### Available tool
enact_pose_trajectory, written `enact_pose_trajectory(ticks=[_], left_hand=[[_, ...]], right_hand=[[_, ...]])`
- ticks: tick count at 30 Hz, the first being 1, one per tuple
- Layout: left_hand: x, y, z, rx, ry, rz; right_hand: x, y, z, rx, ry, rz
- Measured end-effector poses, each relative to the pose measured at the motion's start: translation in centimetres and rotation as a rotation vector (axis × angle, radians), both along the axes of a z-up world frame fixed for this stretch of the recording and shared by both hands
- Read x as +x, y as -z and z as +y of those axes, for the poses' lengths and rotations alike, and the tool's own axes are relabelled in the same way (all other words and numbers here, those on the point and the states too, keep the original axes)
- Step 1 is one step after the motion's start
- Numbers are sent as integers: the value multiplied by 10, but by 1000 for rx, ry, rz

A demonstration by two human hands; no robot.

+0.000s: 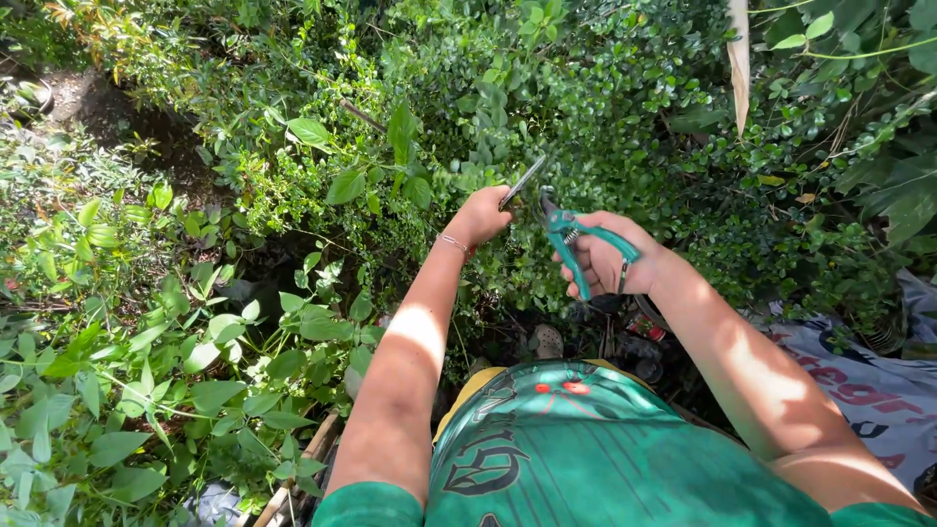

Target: The person uses green pruning shears to cut branches and leaves from a dense green bush. They hold the branches with their left hand while cutting with the right hand, repeatedly trimming the foliage in an outdoor garden setting.

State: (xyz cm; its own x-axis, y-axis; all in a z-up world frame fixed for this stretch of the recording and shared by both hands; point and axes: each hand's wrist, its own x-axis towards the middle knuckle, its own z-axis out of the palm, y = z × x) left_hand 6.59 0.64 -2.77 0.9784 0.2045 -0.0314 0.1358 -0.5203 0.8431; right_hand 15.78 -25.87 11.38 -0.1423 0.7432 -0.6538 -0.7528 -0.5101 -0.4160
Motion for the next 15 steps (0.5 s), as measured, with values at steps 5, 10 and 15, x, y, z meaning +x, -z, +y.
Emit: enact_pose_trajectory(ticks=[5,10,15], left_hand=[[-2,-4,0,86,-33,66],[-2,-6,-7,94,-26,109],[-7,-18,-22,61,-55,94]], right_hand=[[-8,21,-2,-115,-98,-111],[-13,39,6,-162,-68,-220],[-13,61,13,-155,61,-313]])
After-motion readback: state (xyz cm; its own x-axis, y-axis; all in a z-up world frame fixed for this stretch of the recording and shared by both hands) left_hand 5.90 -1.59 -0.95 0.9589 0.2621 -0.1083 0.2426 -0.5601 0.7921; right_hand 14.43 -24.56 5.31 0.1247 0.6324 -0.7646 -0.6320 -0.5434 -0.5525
